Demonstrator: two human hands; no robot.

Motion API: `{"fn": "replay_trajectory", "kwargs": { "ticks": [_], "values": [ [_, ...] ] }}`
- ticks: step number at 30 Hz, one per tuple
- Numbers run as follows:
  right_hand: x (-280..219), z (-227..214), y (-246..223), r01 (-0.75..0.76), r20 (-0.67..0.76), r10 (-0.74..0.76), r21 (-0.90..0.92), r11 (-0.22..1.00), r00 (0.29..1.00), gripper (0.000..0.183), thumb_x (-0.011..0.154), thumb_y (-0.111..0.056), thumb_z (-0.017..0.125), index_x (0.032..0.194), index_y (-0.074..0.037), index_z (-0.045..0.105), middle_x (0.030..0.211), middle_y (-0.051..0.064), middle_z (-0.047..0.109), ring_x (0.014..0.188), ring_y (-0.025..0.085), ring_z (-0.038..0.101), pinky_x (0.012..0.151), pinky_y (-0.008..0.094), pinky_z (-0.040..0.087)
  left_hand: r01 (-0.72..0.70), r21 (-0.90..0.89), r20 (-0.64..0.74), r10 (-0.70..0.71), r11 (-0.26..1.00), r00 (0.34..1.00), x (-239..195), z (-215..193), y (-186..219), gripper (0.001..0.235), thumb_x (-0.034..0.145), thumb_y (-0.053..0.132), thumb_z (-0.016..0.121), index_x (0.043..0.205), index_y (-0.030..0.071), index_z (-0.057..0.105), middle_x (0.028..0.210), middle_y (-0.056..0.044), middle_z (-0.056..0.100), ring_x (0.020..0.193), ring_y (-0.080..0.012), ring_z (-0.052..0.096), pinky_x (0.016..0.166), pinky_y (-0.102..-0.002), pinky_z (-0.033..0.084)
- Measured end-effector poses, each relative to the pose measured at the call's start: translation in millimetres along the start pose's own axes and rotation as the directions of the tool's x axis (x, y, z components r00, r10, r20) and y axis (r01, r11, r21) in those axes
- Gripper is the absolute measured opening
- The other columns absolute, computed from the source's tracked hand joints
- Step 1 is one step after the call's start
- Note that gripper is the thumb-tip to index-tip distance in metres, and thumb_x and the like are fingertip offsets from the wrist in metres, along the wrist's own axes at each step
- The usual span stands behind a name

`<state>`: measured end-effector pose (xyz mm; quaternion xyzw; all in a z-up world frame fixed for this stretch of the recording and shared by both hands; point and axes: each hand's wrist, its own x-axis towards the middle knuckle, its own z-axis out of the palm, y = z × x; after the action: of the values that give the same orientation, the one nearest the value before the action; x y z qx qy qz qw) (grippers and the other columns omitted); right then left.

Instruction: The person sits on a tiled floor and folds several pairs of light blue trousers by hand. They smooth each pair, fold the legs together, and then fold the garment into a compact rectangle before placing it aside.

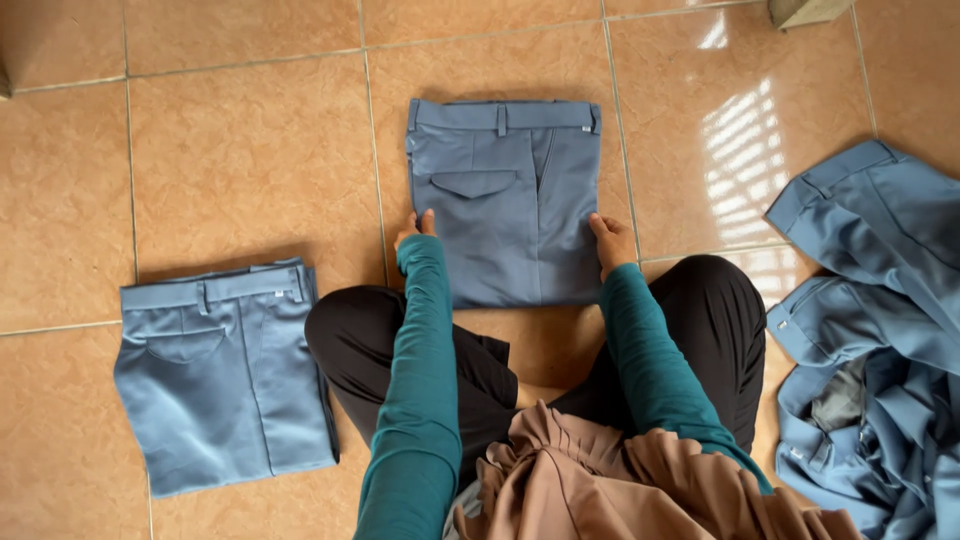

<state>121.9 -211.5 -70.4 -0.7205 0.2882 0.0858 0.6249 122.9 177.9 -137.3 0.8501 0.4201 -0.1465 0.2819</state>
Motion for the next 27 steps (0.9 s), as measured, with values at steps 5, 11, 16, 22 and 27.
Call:
{"fn": "replay_trajectory", "kwargs": {
  "ticks": [5,11,16,22,27],
  "values": [
    [-10,11,-31,0.052,-0.136,-0.043,0.059,0.997,0.990,0.029,0.100,-0.037,0.073,0.108,-0.009,0.078,0.098,0.018,0.071,0.101,0.032,0.067,0.084,0.045,0.055,0.053,-0.354,0.019,-0.049,0.934,0.999,2,-23,4,0.050,0.094,0.071,0.055,0.131,0.040,0.066,0.128,-0.006,0.070,0.117,-0.0279,0.067,0.100,-0.039,0.058],
    [-5,19,-45,-0.013,-0.133,-0.004,-0.127,0.992,0.991,0.039,0.093,-0.051,0.075,0.109,-0.016,0.079,0.102,0.016,0.074,0.106,0.036,0.068,0.085,0.046,0.054,0.065,-0.342,0.049,-0.051,0.937,0.997,-17,-59,46,0.063,0.093,0.074,0.052,0.130,0.026,0.068,0.124,-0.012,0.072,0.115,-0.0330,0.068,0.098,-0.047,0.058],
    [45,26,-58,0.114,-0.144,-0.107,0.042,0.993,0.984,0.021,0.088,-0.035,0.083,0.097,-0.018,0.077,0.080,0.002,0.064,0.083,0.020,0.060,0.072,0.034,0.048,0.008,-0.304,0.069,0.014,0.953,0.998,16,-63,72,0.062,0.089,0.076,0.059,0.128,0.030,0.069,0.119,-0.005,0.074,0.111,-0.0268,0.070,0.095,-0.043,0.058],
    [46,27,-59,0.121,-0.170,-0.098,0.127,0.985,0.981,0.018,0.092,-0.028,0.081,0.102,-0.014,0.077,0.081,0.003,0.067,0.082,0.016,0.060,0.071,0.031,0.048,-0.012,-0.489,-0.038,-0.007,0.872,0.999,43,-38,59,0.038,0.099,0.053,0.060,0.126,0.028,0.070,0.109,-0.002,0.077,0.093,-0.0214,0.075,0.080,-0.040,0.062],
    [69,28,-64,0.174,-0.228,-0.218,-0.201,0.964,0.949,0.020,0.089,-0.040,0.080,0.099,-0.023,0.078,0.073,-0.002,0.069,0.070,0.012,0.063,0.059,0.027,0.048,-0.158,-0.337,-0.077,0.140,0.928,0.987,38,-52,75,0.038,0.102,0.044,0.059,0.137,0.029,0.060,0.133,-0.004,0.069,0.121,-0.0295,0.066,0.102,-0.047,0.055]
  ]
}}
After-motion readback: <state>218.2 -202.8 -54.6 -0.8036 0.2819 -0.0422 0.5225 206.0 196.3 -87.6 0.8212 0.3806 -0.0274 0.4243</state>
